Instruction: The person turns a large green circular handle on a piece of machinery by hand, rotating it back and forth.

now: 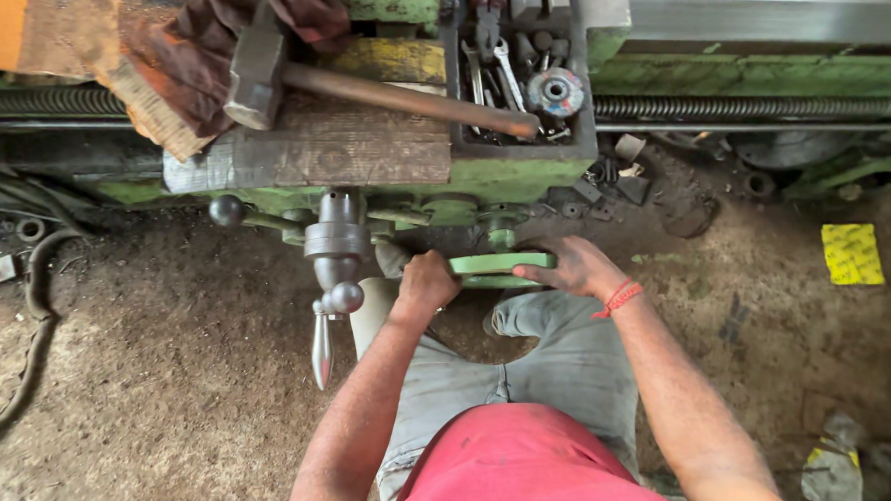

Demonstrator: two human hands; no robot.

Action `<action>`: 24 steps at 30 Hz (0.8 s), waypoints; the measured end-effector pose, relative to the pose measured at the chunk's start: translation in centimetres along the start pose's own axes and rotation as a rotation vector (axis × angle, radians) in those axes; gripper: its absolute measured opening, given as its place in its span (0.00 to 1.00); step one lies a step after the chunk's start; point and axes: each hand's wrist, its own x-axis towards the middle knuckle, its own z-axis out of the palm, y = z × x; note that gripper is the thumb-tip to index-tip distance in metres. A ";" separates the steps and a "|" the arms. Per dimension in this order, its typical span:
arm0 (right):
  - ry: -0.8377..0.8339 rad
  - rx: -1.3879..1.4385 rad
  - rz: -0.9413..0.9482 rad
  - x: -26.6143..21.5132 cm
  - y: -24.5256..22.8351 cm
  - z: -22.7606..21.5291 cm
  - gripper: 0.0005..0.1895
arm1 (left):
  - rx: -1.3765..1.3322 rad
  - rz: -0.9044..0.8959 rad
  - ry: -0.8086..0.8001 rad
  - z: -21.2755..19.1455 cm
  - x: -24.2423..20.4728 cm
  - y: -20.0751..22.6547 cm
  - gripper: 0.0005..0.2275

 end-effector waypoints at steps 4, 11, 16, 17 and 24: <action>0.027 -0.016 -0.018 -0.1 -0.1 0.0 0.36 | -0.019 -0.032 -0.015 0.0 0.0 0.0 0.13; 0.014 -0.018 0.038 -0.3 -1.1 -0.3 0.36 | -0.031 -0.052 -0.042 -0.5 -0.2 0.2 0.11; 0.001 0.003 0.058 -0.4 -1.7 -0.5 0.37 | -0.038 -0.035 -0.028 -0.5 -0.2 0.1 0.11; 0.003 0.001 0.058 -0.4 -1.7 -0.5 0.37 | -0.034 -0.027 -0.020 -0.4 -0.2 0.0 0.11; 0.037 0.024 -0.069 0.0 -0.7 0.2 0.36 | 0.022 0.043 -0.019 0.6 0.0 -0.9 0.11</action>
